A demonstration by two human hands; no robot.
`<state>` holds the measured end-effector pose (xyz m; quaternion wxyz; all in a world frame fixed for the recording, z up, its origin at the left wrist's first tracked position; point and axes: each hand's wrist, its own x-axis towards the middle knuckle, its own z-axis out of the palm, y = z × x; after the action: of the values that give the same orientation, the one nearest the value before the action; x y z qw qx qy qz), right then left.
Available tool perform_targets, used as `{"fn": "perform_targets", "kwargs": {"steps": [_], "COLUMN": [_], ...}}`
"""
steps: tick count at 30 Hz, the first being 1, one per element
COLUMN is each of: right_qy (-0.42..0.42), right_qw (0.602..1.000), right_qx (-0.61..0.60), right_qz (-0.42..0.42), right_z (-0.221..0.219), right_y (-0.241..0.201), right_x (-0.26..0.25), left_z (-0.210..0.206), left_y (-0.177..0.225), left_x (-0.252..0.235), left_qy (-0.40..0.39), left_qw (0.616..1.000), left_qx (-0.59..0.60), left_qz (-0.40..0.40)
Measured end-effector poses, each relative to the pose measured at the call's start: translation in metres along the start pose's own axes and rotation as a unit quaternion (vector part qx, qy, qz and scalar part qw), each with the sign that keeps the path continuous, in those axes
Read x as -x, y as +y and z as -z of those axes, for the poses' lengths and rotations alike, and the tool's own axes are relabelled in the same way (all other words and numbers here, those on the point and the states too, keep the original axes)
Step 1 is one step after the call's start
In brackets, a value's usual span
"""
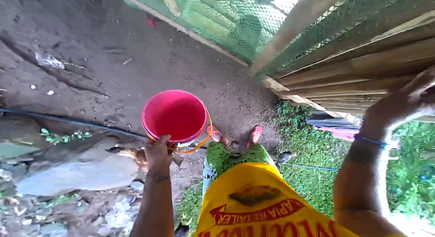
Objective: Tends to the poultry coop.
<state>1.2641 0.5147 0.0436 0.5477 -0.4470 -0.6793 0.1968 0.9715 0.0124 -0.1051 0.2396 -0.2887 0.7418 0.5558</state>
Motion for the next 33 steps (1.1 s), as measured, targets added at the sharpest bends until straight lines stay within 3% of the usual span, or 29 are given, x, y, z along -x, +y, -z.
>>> {"fn": "perform_targets", "kwargs": {"steps": [4,6,8,11,14,18,23,26,29,31,33], "right_qy": [0.021,0.010,-0.038,-0.179,-0.215,-0.262,-0.346,-0.381,-0.504,-0.586,-0.585], "right_qw": [0.990,0.992,0.999,0.969,0.945,0.902,0.786,0.719,0.661,0.666,0.727], "right_qx": [-0.135,-0.112,0.003,0.107,0.133,0.233,0.272,0.261,0.263,0.262,0.242], "right_qz": [0.042,0.062,0.012,-0.136,-0.208,-0.252,-0.435,-0.520,-0.489,-0.381,-0.265], "right_z": [-0.025,-0.017,0.003,0.027,0.019,0.040,0.042,0.010,-0.017,-0.049,-0.093], "right_y": [-0.011,-0.003,0.014,0.106,0.204,0.275,0.334,0.344,0.314,0.258,0.216], "right_x": [0.001,-0.004,0.008,0.070,0.125,0.162,0.169,0.142,0.099,0.062,0.036], "left_z": [-0.022,-0.042,-0.052,-0.055,-0.059,-0.085,-0.104,-0.110,-0.115,-0.120,-0.123], "left_y": [-0.009,-0.004,-0.007,-0.016,-0.023,-0.018,-0.025,-0.030,-0.034,-0.030,-0.026], "left_x": [0.022,0.036,0.048,0.064,0.091,0.123,0.121,0.120,0.122,0.126,0.129], "left_qy": [0.012,0.015,0.022,0.020,0.019,0.027,0.013,0.010,0.006,-0.002,-0.021], "left_qw": [0.999,0.998,0.997,0.998,0.999,0.999,0.998,0.998,0.998,0.998,0.997], "left_qx": [0.025,0.047,0.064,0.057,0.032,-0.037,-0.057,-0.055,-0.059,-0.068,-0.081], "left_qz": [-0.017,-0.030,-0.029,-0.021,-0.003,0.012,0.016,0.016,0.017,0.014,0.001]}}
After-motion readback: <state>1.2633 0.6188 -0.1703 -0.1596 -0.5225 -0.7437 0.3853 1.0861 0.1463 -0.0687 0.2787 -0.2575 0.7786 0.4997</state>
